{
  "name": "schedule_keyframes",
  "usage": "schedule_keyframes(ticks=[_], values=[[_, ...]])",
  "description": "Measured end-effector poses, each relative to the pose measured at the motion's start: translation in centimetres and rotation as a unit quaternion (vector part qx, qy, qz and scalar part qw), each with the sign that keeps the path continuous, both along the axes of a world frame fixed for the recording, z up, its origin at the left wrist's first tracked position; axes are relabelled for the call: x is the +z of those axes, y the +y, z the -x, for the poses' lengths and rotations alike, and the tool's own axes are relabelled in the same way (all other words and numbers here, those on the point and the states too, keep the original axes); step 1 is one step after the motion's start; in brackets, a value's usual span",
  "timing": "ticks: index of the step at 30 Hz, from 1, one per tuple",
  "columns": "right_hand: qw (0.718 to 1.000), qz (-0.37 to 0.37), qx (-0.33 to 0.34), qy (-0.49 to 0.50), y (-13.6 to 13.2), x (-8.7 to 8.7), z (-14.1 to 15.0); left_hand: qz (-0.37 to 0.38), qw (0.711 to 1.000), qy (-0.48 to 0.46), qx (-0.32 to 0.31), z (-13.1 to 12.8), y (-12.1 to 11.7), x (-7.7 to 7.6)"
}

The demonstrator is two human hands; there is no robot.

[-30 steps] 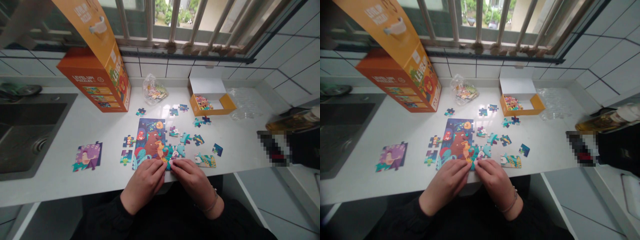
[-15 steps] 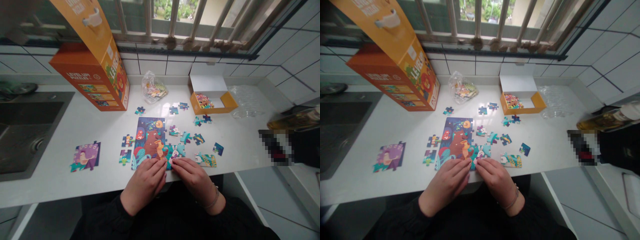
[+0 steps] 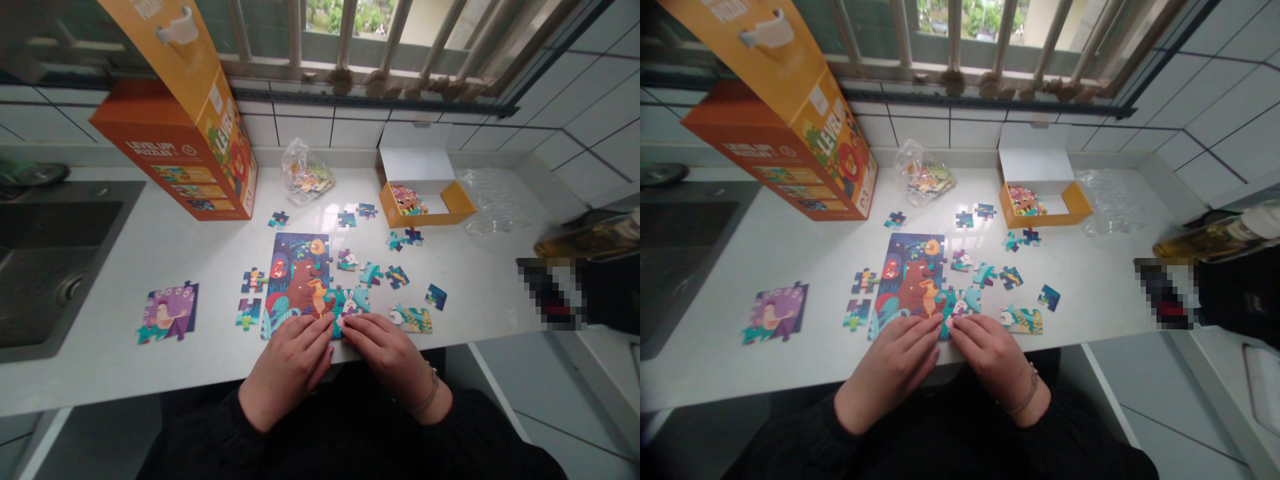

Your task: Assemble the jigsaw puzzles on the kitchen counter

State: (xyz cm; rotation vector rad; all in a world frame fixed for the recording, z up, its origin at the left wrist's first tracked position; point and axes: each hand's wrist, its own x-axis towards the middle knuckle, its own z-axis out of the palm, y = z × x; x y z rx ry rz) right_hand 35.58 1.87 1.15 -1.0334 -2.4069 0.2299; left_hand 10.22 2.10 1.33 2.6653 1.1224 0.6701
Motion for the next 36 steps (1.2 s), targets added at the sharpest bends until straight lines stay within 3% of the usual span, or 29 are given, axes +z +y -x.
schedule_keyframes(ticks=[6, 17, 24, 31, 36], values=[[0.998, -0.024, 0.040, -0.037, 1.0, 0.5, -0.4, 0.025, 0.997, -0.074, 0.027, 0.4, -0.3, -0.4], [0.990, -0.063, 0.093, -0.084, 2.1, 0.2, -0.3, 0.017, 0.999, -0.038, 0.020, 0.4, -0.3, -0.7], [0.995, -0.030, 0.049, -0.077, 0.5, -0.4, -0.3, -0.009, 1.000, -0.003, 0.017, 0.1, -0.2, -0.8], [0.999, -0.009, 0.050, -0.013, -0.6, -0.2, -0.3, -0.017, 0.998, 0.057, -0.006, -0.4, 0.0, 0.0], [0.999, -0.002, -0.040, 0.026, -1.0, 0.6, -2.2, -0.025, 0.996, 0.091, 0.002, -0.9, 0.0, 0.1]])
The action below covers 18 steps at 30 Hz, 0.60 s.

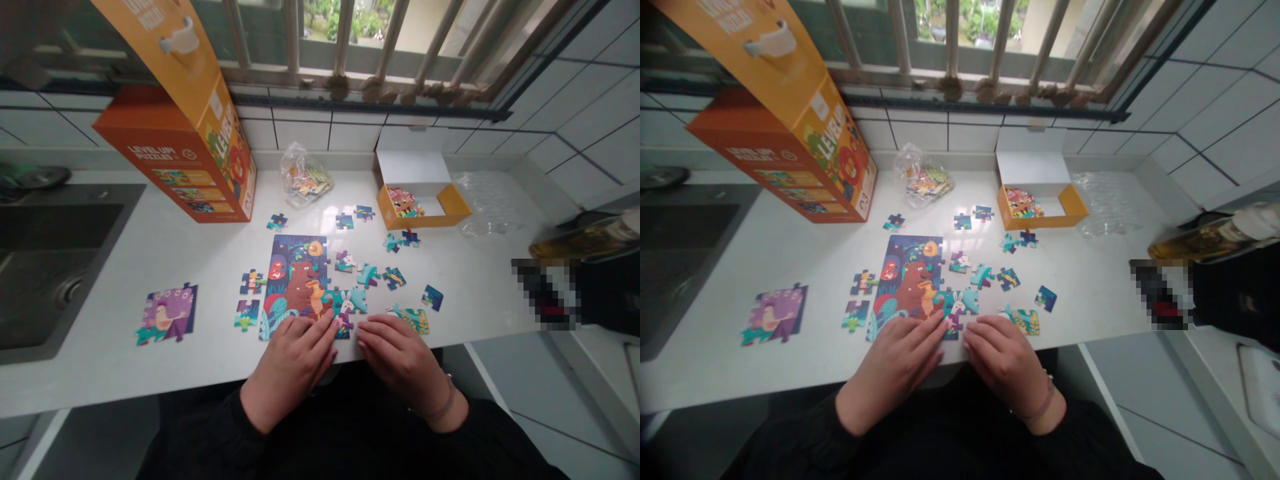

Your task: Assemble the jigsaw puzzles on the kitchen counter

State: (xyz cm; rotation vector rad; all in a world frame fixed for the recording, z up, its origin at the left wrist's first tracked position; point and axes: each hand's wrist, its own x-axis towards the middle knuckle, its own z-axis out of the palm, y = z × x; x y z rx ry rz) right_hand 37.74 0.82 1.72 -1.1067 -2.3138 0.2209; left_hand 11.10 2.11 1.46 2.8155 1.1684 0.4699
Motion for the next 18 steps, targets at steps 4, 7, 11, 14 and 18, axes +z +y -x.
schedule_keyframes(ticks=[4, 7, 11, 14, 18], values=[[0.993, -0.001, -0.116, -0.005, 0.2, 1.0, -3.4, -0.004, 1.000, -0.006, 0.020, -0.9, 0.0, -0.3], [0.988, 0.022, -0.148, -0.034, 0.5, 1.4, -6.0, 0.001, 1.000, -0.008, 0.009, -1.3, 0.1, -0.6], [0.988, 0.071, -0.111, -0.076, 0.8, 1.0, -8.2, 0.016, 1.000, 0.008, -0.001, -1.2, 0.4, -0.7], [0.988, 0.085, -0.103, -0.081, 0.9, 0.3, -8.7, 0.012, 1.000, 0.012, -0.002, -1.1, 0.4, -0.7], [0.985, 0.085, -0.115, -0.094, 1.0, -0.2, -8.8, 0.023, 0.999, 0.017, -0.017, -0.9, 0.3, -0.8]])
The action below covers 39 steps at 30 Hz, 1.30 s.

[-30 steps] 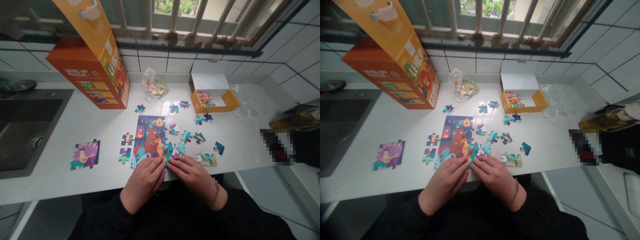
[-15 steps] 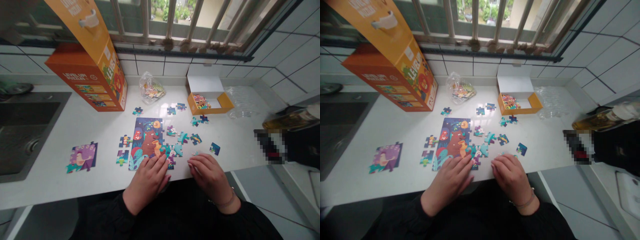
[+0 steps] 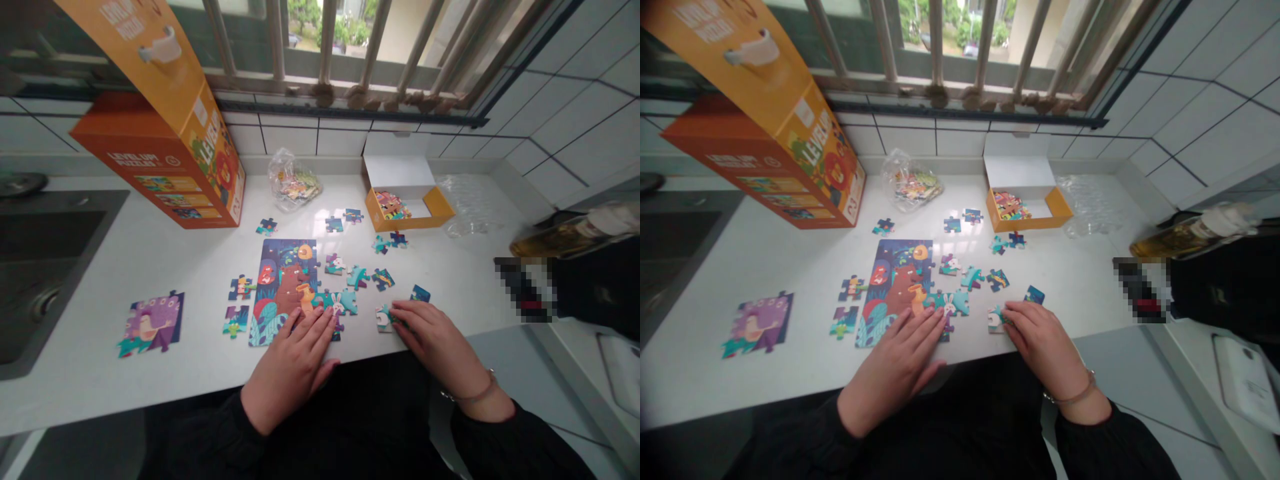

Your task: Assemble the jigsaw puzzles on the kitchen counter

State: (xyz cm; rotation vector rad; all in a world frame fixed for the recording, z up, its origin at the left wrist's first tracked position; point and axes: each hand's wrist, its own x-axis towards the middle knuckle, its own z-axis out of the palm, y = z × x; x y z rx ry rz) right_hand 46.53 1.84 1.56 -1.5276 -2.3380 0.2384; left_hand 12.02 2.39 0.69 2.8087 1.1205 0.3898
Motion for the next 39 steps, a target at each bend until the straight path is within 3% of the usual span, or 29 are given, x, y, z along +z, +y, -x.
schedule_keyframes(ticks=[6, 13, 17, 33, 39], values=[[0.999, -0.031, -0.026, -0.015, 1.9, 0.7, 1.1, 0.011, 1.000, -0.007, 0.005, -0.1, 0.1, 0.2], [0.999, -0.009, 0.033, 0.005, 8.5, 1.5, 4.3, -0.001, 0.999, -0.035, 0.011, -0.3, 0.1, 0.6], [0.998, 0.021, 0.060, -0.003, 10.6, 1.7, 5.1, -0.005, 0.999, -0.041, 0.019, -0.1, 0.1, 0.6], [0.996, 0.020, 0.072, 0.047, 10.6, 1.2, 4.2, -0.001, 0.997, -0.069, 0.037, -0.1, -0.1, 0.4], [0.993, 0.028, 0.088, 0.067, 9.9, 2.4, 3.9, -0.002, 0.997, -0.072, 0.043, -0.1, -0.1, 0.4]])
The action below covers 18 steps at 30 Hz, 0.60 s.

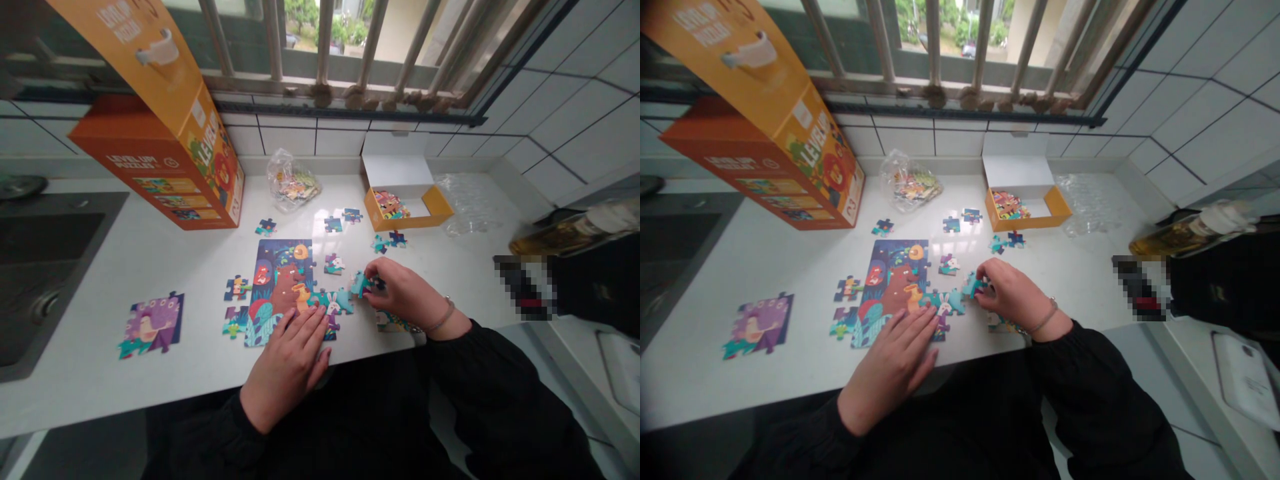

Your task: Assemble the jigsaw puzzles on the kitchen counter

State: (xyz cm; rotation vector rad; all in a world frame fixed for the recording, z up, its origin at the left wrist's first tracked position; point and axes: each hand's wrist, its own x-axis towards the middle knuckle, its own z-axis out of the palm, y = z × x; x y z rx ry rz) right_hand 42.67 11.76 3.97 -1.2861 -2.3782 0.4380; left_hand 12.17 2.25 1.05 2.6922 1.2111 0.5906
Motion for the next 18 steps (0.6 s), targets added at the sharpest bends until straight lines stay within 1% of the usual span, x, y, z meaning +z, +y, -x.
schedule_keyframes(ticks=[4, 7, 9, 13, 18], values=[[0.998, 0.045, 0.032, 0.026, -2.7, 0.8, 0.9, -0.011, 1.000, -0.004, -0.003, 0.1, 0.0, -0.1], [0.995, 0.076, 0.051, 0.038, -5.0, 0.5, 2.0, -0.008, 1.000, -0.001, -0.005, 0.1, 0.0, 0.0], [0.995, 0.079, 0.047, 0.040, -6.0, 0.1, 2.4, -0.006, 1.000, 0.001, -0.005, 0.1, 0.1, 0.0], [0.996, 0.065, 0.027, 0.047, -6.9, -0.3, 2.8, -0.001, 1.000, -0.003, -0.002, 0.1, 0.0, 0.0], [0.997, 0.049, 0.030, 0.059, -7.1, -0.7, 3.3, 0.000, 1.000, -0.004, -0.009, 0.1, 0.0, 0.1]])
